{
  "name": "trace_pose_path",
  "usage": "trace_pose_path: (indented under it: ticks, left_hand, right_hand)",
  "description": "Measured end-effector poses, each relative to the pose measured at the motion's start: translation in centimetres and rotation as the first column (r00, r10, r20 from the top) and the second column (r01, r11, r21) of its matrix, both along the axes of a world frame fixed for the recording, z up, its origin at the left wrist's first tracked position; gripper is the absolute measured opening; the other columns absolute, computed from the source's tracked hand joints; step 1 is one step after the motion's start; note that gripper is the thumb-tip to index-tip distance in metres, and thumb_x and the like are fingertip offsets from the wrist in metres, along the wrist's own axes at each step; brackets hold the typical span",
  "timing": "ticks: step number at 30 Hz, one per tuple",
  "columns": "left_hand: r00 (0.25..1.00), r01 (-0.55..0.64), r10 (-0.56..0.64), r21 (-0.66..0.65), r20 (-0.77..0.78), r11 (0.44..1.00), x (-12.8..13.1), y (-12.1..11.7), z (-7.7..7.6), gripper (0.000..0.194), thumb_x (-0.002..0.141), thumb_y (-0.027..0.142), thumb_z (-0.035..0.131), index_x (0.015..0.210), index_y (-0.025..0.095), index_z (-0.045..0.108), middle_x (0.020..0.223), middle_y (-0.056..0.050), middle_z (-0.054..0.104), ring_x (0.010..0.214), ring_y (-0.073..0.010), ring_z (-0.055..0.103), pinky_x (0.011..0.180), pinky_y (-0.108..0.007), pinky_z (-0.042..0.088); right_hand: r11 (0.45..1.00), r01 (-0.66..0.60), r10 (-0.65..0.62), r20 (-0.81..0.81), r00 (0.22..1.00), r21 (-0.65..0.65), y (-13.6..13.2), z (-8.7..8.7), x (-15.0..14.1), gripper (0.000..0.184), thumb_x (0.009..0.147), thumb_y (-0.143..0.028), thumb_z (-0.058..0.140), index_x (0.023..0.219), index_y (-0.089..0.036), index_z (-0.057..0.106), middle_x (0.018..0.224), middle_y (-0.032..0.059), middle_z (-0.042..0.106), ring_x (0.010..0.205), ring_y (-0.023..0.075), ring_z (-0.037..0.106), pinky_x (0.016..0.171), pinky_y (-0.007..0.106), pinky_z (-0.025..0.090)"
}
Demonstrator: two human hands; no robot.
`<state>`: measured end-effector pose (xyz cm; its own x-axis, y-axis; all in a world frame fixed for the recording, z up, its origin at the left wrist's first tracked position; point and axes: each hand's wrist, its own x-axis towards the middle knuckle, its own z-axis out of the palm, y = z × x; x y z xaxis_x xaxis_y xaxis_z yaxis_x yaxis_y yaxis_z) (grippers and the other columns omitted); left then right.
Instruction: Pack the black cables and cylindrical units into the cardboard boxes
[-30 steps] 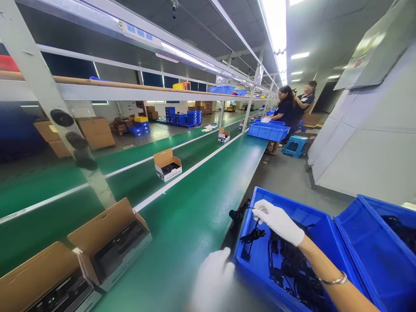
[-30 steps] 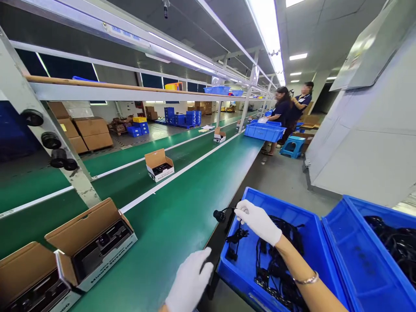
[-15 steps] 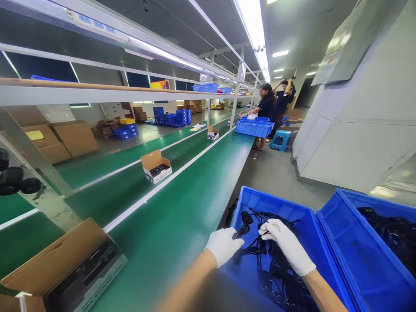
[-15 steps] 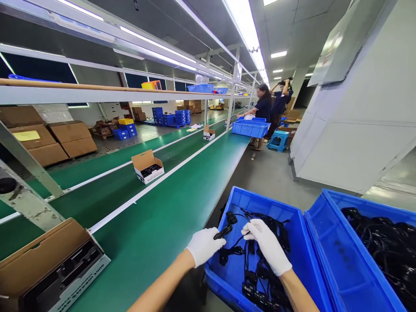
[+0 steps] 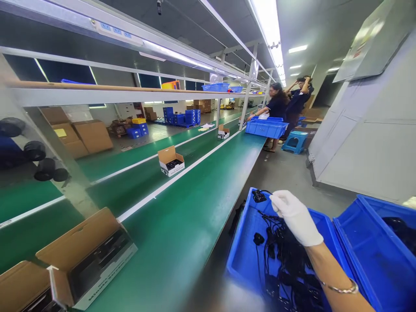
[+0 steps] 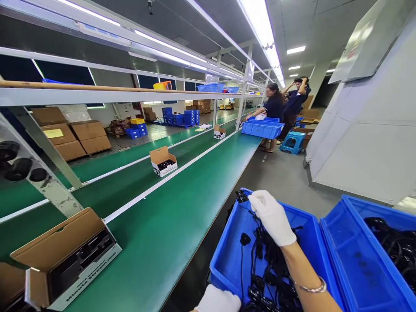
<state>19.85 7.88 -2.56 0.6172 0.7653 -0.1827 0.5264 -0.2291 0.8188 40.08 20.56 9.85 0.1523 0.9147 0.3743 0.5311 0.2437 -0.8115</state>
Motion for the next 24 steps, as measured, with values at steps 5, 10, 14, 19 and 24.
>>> trace_pose_path:
  ticks: [5, 10, 14, 19, 24]
  left_hand:
    - [0.964, -0.124, 0.154, -0.143, 0.216, 0.982, -2.7, 0.2, 0.2, 0.027, 0.09, 0.04, 0.056, 0.11, 0.023, 0.06, 0.117, -0.008, 0.062, 0.103, -0.0215, 0.06, 0.087, -0.041, 0.053]
    - [0.815, -0.241, 0.349, -0.276, 0.462, 0.93, -6.0, 1.9, 2.7, 0.05, 0.09, 0.058, 0.043, 0.121, 0.02, 0.056, 0.122, -0.012, 0.059, 0.096, -0.021, 0.06, 0.087, -0.042, 0.051]
    - [0.45, -0.262, 0.516, -0.445, 0.729, 0.856, -10.9, 1.0, 6.1, 0.078, 0.086, 0.073, 0.015, 0.138, 0.021, 0.041, 0.144, -0.017, 0.04, 0.085, -0.0167, 0.059, 0.081, -0.037, 0.05]
    - [-0.224, -0.323, 0.581, -0.622, 0.782, 0.713, -18.3, -4.1, 7.3, 0.06, 0.068, 0.052, 0.076, 0.117, 0.02, 0.062, 0.113, -0.011, 0.062, 0.052, -0.0054, 0.04, 0.05, -0.024, 0.035]
    - [-0.481, -0.602, 0.463, -0.664, 0.745, 0.444, -24.4, -9.3, 7.0, 0.046, 0.07, 0.056, 0.074, 0.095, 0.02, 0.062, 0.059, 0.005, 0.046, 0.045, -0.0042, 0.029, 0.048, -0.021, 0.032]
  right_hand:
    - [0.995, -0.052, 0.045, 0.087, 0.995, 0.088, 0.5, 4.3, -3.2, 0.034, 0.086, -0.054, 0.051, 0.077, -0.022, 0.054, 0.058, -0.0038, 0.051, 0.051, 0.0129, 0.045, 0.053, 0.027, 0.037]
    - [0.95, -0.31, 0.311, 0.14, 0.94, -0.032, -1.0, 5.9, -9.3, 0.036, 0.084, -0.057, 0.049, 0.075, -0.023, 0.053, 0.056, -0.003, 0.052, 0.049, 0.0134, 0.044, 0.049, 0.027, 0.037]
    - [0.843, -0.515, 0.532, 0.097, 0.841, -0.157, -3.8, 5.1, -15.6, 0.031, 0.083, -0.054, 0.046, 0.072, -0.025, 0.051, 0.053, -0.002, 0.054, 0.044, 0.0143, 0.045, 0.044, 0.027, 0.038]
    - [0.501, -0.829, 0.846, 0.345, 0.407, -0.249, -8.3, 3.6, -22.6, 0.016, 0.079, -0.038, 0.053, 0.067, -0.027, 0.055, 0.06, -0.0021, 0.063, 0.055, 0.0163, 0.056, 0.051, 0.025, 0.042]
    - [0.362, -0.925, 0.749, 0.626, 0.218, -0.111, -6.2, 5.9, -33.6, 0.02, 0.087, -0.028, 0.048, 0.071, -0.026, 0.06, 0.073, -0.004, 0.066, 0.064, 0.0147, 0.058, 0.06, 0.025, 0.042]
